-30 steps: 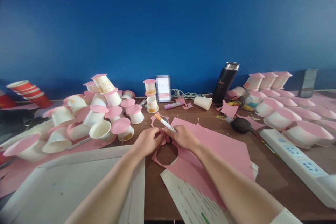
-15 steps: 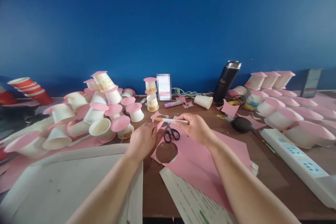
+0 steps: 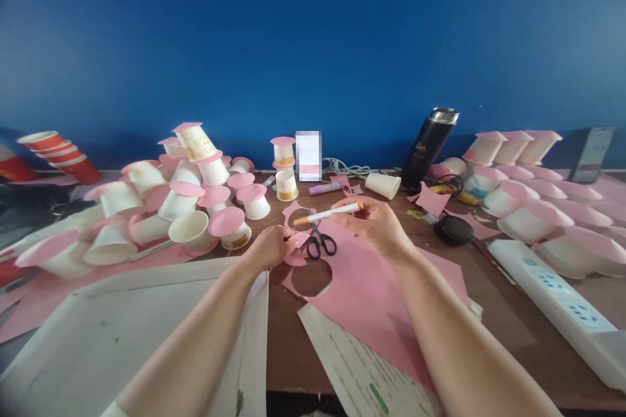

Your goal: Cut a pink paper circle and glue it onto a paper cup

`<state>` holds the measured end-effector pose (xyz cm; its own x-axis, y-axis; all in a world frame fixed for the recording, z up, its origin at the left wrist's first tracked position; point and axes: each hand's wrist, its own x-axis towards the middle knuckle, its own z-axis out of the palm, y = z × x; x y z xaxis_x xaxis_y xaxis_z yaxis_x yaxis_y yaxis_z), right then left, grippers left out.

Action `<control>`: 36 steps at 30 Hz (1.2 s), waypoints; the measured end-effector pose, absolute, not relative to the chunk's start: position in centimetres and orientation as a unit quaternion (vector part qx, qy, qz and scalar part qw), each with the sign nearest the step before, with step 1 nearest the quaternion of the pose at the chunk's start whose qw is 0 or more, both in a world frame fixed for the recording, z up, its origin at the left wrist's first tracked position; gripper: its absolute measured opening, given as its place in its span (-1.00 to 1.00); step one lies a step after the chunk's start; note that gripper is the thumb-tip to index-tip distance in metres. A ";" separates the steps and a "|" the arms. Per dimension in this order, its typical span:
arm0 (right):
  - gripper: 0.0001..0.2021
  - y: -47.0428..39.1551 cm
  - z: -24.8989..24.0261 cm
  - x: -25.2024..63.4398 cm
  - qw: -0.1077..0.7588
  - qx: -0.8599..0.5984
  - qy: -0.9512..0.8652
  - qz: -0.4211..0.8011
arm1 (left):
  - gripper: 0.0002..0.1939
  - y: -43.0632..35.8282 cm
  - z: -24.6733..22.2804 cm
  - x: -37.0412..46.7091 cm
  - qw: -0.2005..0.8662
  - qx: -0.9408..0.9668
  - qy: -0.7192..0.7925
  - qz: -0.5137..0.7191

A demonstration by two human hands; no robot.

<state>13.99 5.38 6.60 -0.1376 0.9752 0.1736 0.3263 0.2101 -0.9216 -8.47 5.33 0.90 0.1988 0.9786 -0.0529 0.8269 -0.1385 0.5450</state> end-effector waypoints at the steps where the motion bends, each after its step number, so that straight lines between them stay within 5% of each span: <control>1: -0.70 5.4 6.5 13.9 0.431 -0.487 -0.652 0.389 | -0.78 5.3 1.0 -8.6 0.247 0.735 0.609 0.165; 15: -0.65 5.9 2.2 11.6 0.382 -0.451 -0.655 0.470 | -0.88 5.2 1.0 -8.6 0.240 0.737 0.611 0.161; 30: -0.68 6.8 1.4 11.0 0.463 -0.488 -0.481 0.562 | -0.73 5.1 0.3 -8.2 0.219 0.756 0.545 0.290; 36: -0.76 7.1 1.3 10.9 0.531 -0.476 -0.391 0.581 | -0.76 4.9 1.3 -8.2 0.297 0.697 0.517 0.399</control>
<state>10.90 7.13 1.35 0.0182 0.9903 -0.1376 -0.2453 -0.1290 -0.9608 -8.22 4.94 1.34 0.1469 0.9574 0.2486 0.4841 -0.2887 0.8260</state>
